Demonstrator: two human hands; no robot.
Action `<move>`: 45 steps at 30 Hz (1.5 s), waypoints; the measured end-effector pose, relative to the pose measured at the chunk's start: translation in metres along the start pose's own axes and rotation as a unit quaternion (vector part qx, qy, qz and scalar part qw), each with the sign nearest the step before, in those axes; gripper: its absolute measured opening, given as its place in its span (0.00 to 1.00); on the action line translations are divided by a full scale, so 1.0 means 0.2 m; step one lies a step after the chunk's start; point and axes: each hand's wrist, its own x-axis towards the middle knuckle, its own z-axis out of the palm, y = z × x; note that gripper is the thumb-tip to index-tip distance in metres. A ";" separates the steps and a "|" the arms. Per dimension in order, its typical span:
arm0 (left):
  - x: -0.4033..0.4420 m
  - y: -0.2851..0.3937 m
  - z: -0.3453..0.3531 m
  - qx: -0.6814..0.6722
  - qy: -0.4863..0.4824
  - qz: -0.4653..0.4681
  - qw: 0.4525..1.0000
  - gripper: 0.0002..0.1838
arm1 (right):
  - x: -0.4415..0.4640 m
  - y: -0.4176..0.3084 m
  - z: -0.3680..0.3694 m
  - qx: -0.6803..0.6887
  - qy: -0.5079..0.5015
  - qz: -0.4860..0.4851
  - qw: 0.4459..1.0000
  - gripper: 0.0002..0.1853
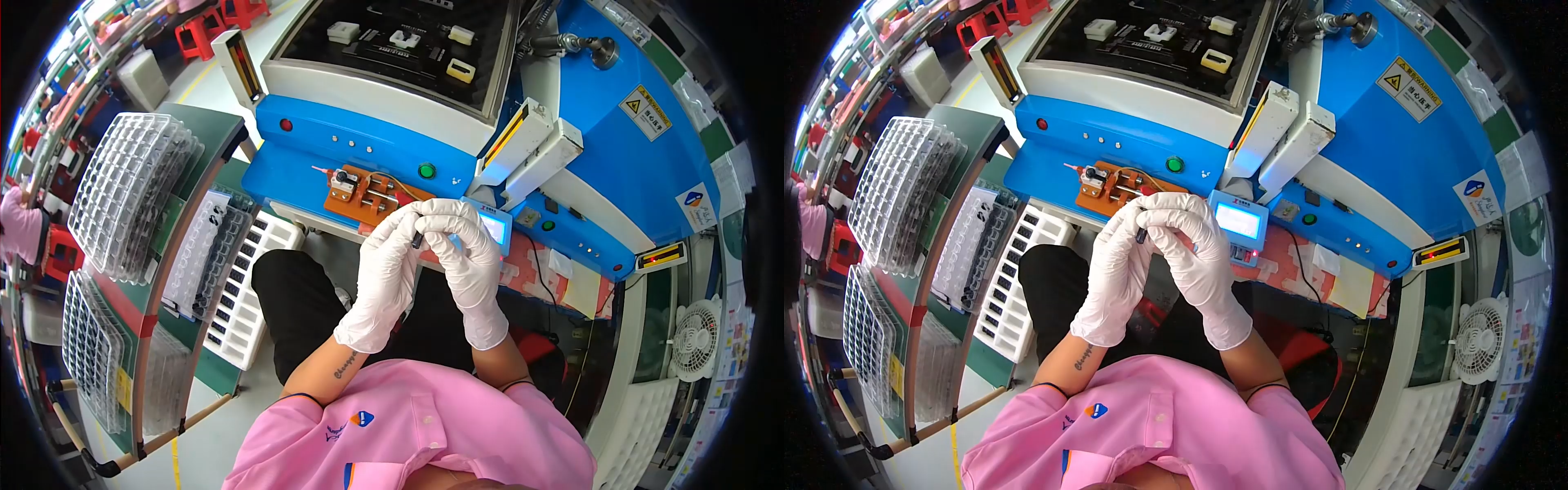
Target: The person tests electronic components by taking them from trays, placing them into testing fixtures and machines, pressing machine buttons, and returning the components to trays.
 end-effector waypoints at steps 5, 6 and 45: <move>0.00 -0.01 0.01 -0.015 0.003 0.007 1.000 0.15 | 0.00 0.03 0.01 0.001 0.018 -0.013 1.000 0.06; 0.00 -0.02 0.00 -0.015 0.003 0.007 1.000 0.15 | 0.00 0.03 0.01 -0.012 0.020 -0.017 1.000 0.07; -0.08 0.04 -0.22 0.016 0.007 -0.024 1.000 0.18 | -0.07 0.07 0.05 0.207 0.058 0.129 0.968 0.34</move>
